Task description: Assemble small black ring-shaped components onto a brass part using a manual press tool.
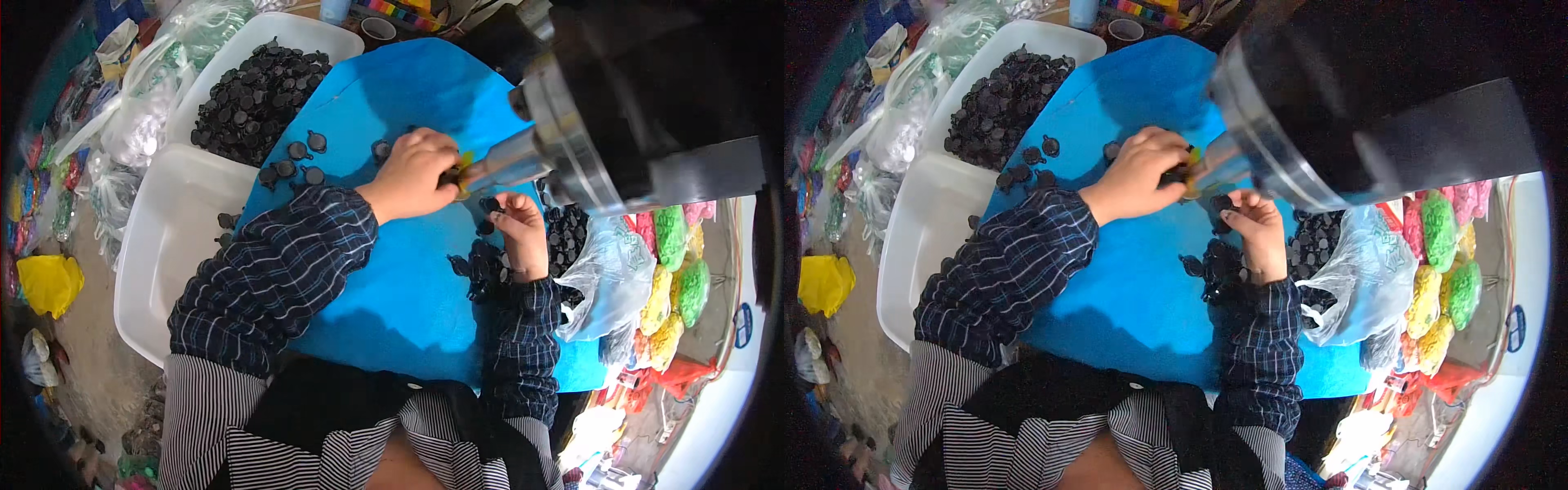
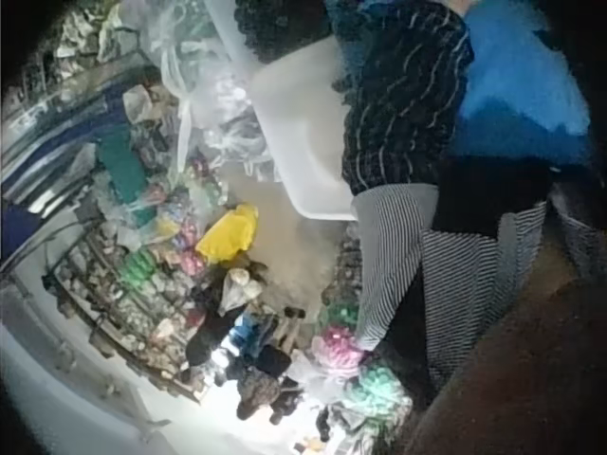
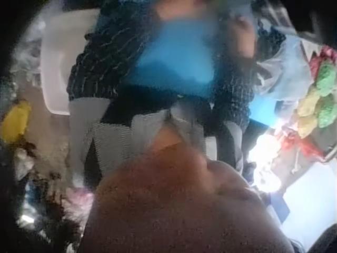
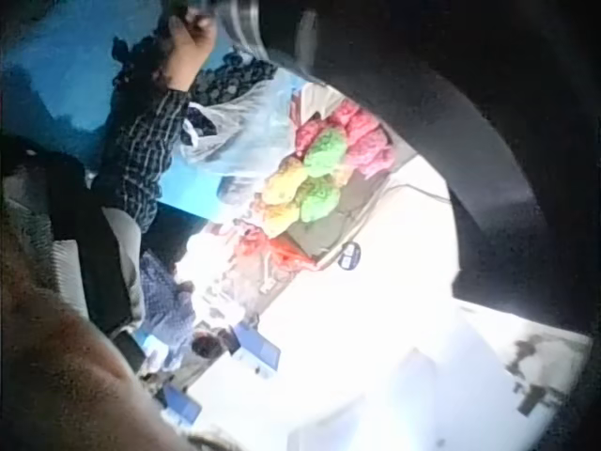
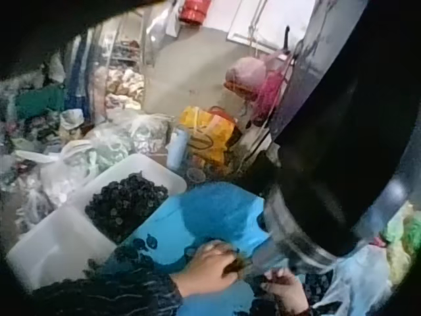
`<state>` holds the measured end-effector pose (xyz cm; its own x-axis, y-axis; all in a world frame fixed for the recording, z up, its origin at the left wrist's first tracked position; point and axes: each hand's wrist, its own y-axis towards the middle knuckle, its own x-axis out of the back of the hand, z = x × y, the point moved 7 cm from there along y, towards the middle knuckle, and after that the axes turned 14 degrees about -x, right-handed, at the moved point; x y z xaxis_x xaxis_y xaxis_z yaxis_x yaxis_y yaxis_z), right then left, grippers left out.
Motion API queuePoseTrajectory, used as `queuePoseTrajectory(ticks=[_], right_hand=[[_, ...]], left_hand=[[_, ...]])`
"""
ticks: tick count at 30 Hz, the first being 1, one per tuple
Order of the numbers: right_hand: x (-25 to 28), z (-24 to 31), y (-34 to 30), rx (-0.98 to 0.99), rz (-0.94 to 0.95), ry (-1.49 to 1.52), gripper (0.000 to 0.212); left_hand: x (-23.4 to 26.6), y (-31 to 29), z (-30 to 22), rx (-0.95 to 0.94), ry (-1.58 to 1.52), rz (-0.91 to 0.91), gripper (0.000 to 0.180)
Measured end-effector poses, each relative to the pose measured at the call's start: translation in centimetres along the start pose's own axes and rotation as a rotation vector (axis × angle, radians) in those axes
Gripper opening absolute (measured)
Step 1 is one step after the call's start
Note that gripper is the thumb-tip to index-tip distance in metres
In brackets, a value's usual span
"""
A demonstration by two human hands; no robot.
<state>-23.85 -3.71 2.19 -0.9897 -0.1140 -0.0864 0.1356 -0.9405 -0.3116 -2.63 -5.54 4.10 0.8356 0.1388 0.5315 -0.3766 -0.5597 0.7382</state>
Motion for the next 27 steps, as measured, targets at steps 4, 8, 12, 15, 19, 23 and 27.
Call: queuePoseTrajectory(ticks=[4,8,12,15,19,23,27], right_hand=[[-1.8,-0.5,1.6,0.138,-0.056,-0.041,0.028],[-2.6,1.2,1.1,0.207,-0.121,-0.469,0.035],[-1.4,2.1,-1.2,0.326,0.028,-1.068,0.043],[0.2,0.4,-0.7,0.236,0.009,-1.028,0.039],[1.7,-0.5,0.3,-0.116,-0.153,-0.567,0.029],[-1.6,0.2,0.8,0.08,0.071,0.034,0.026],[-3.6,0.0,1.6,0.097,-0.006,-0.04,0.025]], left_hand=[[-0.2,0.6,0.0,0.043,0.058,0.008,0.025],[0.7,-0.2,1.6,0.168,0.097,-0.017,0.025],[1.2,-0.5,1.6,0.193,0.145,-0.055,0.026],[1.1,0.0,1.2,0.162,0.111,-0.061,0.029],[0.4,-0.4,1.5,0.127,0.01,-0.002,0.029],[0.0,0.1,-0.5,-0.061,0.016,-0.012,0.03],[0.7,0.2,0.9,0.09,0.111,-0.063,0.026]])
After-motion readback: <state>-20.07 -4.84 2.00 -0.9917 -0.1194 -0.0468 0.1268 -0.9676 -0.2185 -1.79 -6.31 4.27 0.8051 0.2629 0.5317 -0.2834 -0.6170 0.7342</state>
